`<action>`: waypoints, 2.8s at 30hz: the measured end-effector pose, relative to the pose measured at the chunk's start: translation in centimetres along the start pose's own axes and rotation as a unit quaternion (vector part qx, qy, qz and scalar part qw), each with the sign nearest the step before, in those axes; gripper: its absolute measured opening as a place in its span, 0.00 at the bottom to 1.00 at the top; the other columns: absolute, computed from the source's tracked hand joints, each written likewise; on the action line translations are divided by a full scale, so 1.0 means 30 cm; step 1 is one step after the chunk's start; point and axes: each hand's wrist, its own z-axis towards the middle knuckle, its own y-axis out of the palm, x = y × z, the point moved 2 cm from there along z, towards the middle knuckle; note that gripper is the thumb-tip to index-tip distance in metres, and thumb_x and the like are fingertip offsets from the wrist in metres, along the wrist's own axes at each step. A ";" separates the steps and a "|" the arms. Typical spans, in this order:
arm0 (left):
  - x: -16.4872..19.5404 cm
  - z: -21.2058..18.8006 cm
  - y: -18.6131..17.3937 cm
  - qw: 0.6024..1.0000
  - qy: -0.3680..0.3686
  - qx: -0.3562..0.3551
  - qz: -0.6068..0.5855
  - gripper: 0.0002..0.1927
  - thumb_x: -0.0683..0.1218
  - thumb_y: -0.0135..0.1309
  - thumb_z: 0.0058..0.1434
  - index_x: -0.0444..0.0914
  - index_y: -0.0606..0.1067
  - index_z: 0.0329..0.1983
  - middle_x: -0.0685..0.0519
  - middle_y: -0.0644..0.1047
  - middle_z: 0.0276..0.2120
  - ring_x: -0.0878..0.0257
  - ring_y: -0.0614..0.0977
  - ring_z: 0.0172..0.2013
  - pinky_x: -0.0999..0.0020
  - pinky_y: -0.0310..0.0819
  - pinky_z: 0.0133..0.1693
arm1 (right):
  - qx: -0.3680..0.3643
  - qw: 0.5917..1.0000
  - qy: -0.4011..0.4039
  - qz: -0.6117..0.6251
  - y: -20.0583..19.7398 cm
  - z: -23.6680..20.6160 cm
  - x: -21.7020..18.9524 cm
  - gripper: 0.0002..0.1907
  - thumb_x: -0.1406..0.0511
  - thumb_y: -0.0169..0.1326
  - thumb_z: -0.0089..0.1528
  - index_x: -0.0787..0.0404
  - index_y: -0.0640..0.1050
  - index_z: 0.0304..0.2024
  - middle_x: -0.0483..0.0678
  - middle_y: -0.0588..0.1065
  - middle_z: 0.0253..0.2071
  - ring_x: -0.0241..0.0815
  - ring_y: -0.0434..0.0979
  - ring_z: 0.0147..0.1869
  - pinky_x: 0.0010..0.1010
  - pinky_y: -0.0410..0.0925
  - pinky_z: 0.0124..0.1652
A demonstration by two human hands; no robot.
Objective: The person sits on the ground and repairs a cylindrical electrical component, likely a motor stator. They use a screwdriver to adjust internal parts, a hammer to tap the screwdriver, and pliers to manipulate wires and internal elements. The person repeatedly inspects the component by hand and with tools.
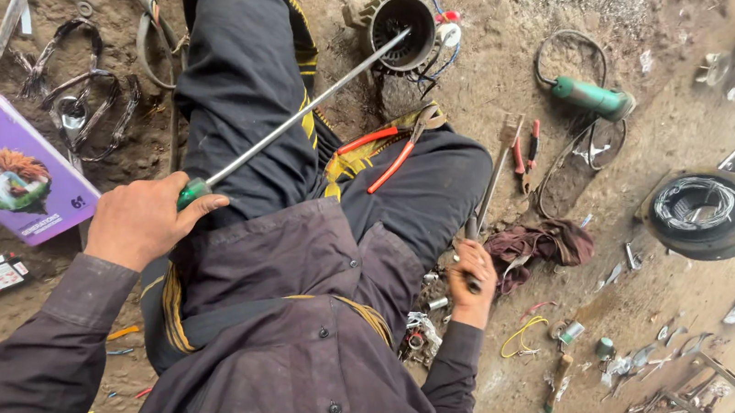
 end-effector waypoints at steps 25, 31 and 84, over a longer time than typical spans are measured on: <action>0.003 -0.007 -0.001 1.000 0.006 -0.005 -0.006 0.35 0.75 0.44 0.63 0.39 0.76 0.33 0.40 0.79 0.23 0.38 0.82 0.30 0.43 0.74 0.34 | 0.007 0.921 -0.046 -0.386 -0.110 -0.356 0.239 0.09 0.71 0.47 0.69 0.65 0.70 0.52 0.37 0.60 0.20 0.26 0.58 0.13 0.17 0.56 0.12; 0.019 -0.053 -0.024 0.999 0.009 0.052 -0.002 0.32 0.73 0.43 0.66 0.40 0.76 0.33 0.42 0.79 0.24 0.38 0.82 0.29 0.44 0.74 0.31 | 0.123 0.771 -0.054 -0.623 -0.004 -0.200 0.307 0.14 0.70 0.55 0.63 0.62 0.70 0.50 0.38 0.62 0.20 0.28 0.59 0.14 0.21 0.55 0.13; 0.513 0.241 -0.334 0.877 0.172 0.077 -0.441 0.18 0.51 0.45 0.71 0.44 0.72 0.62 0.50 0.84 0.35 0.58 0.86 0.31 0.64 0.78 0.36 | -0.493 0.434 -0.445 -0.609 0.820 0.618 0.502 0.23 0.51 0.35 0.77 0.51 0.64 0.29 0.39 0.52 0.19 0.33 0.50 0.21 0.28 0.60 0.22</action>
